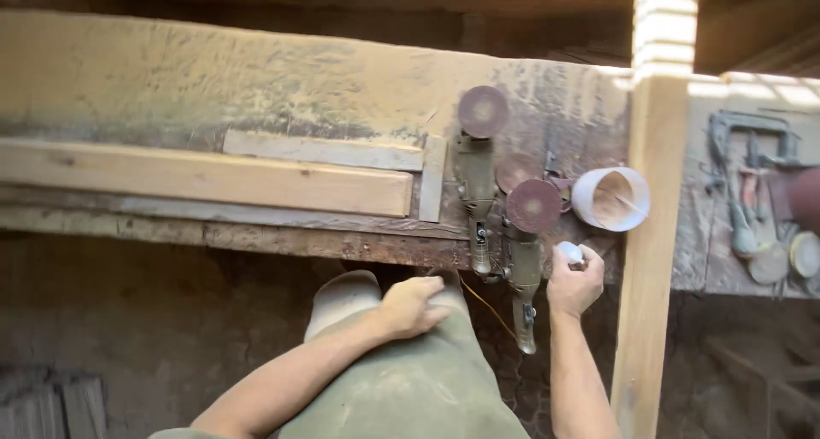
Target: Repairing a knot in a wooden board by applying glue and sanding it smooth with manual sandpaper and a power sander.
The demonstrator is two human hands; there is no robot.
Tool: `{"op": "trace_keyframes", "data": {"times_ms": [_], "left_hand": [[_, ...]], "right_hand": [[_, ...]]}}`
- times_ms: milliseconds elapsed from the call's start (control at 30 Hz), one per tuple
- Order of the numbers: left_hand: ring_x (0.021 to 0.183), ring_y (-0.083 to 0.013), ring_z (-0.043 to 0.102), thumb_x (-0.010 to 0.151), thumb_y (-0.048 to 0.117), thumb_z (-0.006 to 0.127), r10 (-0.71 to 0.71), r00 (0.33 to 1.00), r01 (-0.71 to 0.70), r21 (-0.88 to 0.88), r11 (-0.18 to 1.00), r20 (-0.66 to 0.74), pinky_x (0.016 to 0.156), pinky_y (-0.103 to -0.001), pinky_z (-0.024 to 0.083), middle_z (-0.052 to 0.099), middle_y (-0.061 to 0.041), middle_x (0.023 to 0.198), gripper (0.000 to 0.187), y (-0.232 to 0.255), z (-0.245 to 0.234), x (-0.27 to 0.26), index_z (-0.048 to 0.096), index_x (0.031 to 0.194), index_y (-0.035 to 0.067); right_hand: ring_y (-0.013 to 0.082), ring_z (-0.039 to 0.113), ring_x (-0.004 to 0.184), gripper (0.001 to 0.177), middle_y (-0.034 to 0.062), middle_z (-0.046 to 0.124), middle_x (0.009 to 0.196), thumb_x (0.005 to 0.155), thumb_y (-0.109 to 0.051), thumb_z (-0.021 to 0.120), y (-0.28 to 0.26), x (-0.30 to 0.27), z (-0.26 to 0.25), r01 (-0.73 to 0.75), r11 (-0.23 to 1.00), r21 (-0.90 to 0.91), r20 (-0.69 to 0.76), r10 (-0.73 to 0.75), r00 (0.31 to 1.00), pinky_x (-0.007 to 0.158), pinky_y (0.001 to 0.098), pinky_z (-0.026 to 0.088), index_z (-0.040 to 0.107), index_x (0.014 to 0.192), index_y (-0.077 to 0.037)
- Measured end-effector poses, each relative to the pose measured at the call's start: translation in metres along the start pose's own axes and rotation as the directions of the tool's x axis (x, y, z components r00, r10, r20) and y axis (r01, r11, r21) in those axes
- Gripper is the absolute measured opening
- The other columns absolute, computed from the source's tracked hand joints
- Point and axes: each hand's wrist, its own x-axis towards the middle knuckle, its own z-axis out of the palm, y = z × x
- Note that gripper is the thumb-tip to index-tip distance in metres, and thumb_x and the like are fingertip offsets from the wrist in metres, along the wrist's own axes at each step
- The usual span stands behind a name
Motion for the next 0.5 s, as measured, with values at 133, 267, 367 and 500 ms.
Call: {"op": "trace_keyframes", "data": {"times_ms": [133, 267, 367, 500], "left_hand": [[0.096, -0.0357, 0.067, 0.082, 0.038, 0.074, -0.283, 0.954, 0.284, 0.008, 0.959, 0.104, 0.085, -0.045, 0.056, 0.073, -0.014, 0.103, 0.038, -0.023, -0.023, -0.054, 0.068, 0.106, 0.009], [0.082, -0.0299, 0.069, 0.081, 0.040, 0.071, -0.659, 0.735, 0.651, 0.107, 0.752, 0.159, 0.080, -0.038, 0.056, 0.075, -0.007, 0.088, 0.035, -0.051, -0.049, -0.103, 0.066, 0.099, 0.011], [0.094, -0.0312, 0.071, 0.079, 0.048, 0.068, -0.762, 0.646, 0.757, 0.091, 0.647, 0.048, 0.085, -0.037, 0.057, 0.077, -0.008, 0.101, 0.047, -0.068, -0.054, -0.120, 0.070, 0.109, 0.012], [0.094, -0.0332, 0.072, 0.076, 0.045, 0.069, -0.790, 0.604, 0.787, -0.083, 0.612, -0.100, 0.085, -0.039, 0.058, 0.077, -0.011, 0.105, 0.051, -0.066, -0.054, -0.129, 0.072, 0.113, 0.011]], "right_hand": [[0.0263, 0.070, 0.094, 0.052, 0.0098, 0.073, 0.104, 0.072, -0.029, 0.095, 0.033, 0.021, 0.013, 0.182, 0.972, -0.146, 0.016, -0.182, 0.983, 0.087, 0.0373, 0.056, 0.071, 0.114, -0.009], [0.0307, 0.069, 0.104, 0.049, 0.0247, 0.065, 0.120, 0.093, -0.012, 0.075, -0.023, -0.014, -0.022, 0.069, 0.997, 0.018, 0.037, -0.069, 0.997, 0.087, 0.0372, 0.059, 0.054, 0.132, 0.011], [0.0332, 0.064, 0.099, 0.021, 0.0178, 0.069, 0.108, 0.092, -0.004, 0.069, -0.081, -0.067, -0.051, 0.506, 0.861, 0.058, 0.033, -0.508, 0.861, 0.093, 0.0413, 0.052, 0.064, 0.110, 0.005], [0.0340, 0.063, 0.118, 0.041, 0.0174, 0.066, 0.127, 0.082, -0.006, 0.076, -0.155, -0.075, 0.003, 0.617, 0.712, 0.335, 0.261, -0.699, 0.666, 0.106, 0.0409, 0.049, 0.064, 0.121, 0.002]]}}
